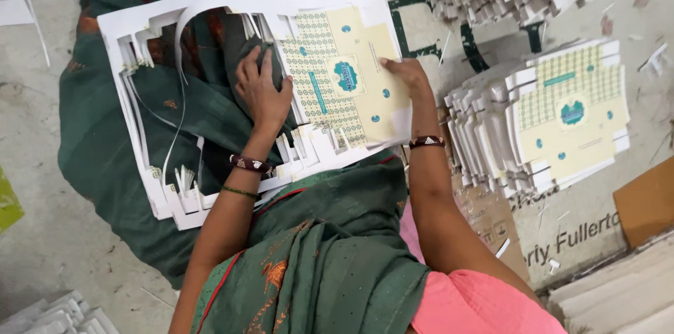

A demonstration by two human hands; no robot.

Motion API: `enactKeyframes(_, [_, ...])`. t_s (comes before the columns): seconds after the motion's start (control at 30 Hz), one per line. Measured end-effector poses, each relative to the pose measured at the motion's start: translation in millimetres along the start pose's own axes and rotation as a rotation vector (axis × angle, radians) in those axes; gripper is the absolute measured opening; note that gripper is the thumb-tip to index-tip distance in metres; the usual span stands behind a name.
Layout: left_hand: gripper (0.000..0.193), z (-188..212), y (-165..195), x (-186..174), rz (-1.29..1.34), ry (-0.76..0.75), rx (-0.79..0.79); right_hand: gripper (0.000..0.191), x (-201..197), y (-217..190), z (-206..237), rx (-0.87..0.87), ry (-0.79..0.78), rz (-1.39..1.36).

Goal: The person sits on the floor and tears die-cut waste strips off printed box-blank sheets, working one sheet at a time on their lap. They toss the removed scrap paper aside and stack the cleaned sheets in a pile.

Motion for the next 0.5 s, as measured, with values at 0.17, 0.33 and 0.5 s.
enactKeyframes(0.17, [0.062,-7.3,9.2,-8.0,0.057,-0.011,-0.021,0.05,5.4,-2.3,9.6,0.046,-0.16,-0.091])
enactKeyframes(0.33, [0.061,-10.2,10.9,-13.7,0.104,0.006,-0.023,0.044,4.6,-27.3,36.7,-0.142,-0.247,-0.208])
enactKeyframes(0.5, [0.071,-22.2,11.3,-24.0,0.324,-0.03,0.022,0.038,-60.0,-110.6,127.8,-0.575,-0.061,-0.316])
Point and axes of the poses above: each hand's wrist, its own z-axis away from the middle knuckle, its own x-axis out of the palm, y = z × x, the point moved 10 cm from there along -z, towards the middle knuckle, and after that the axes turned 3 degrees about y, right-handed, at the moved point
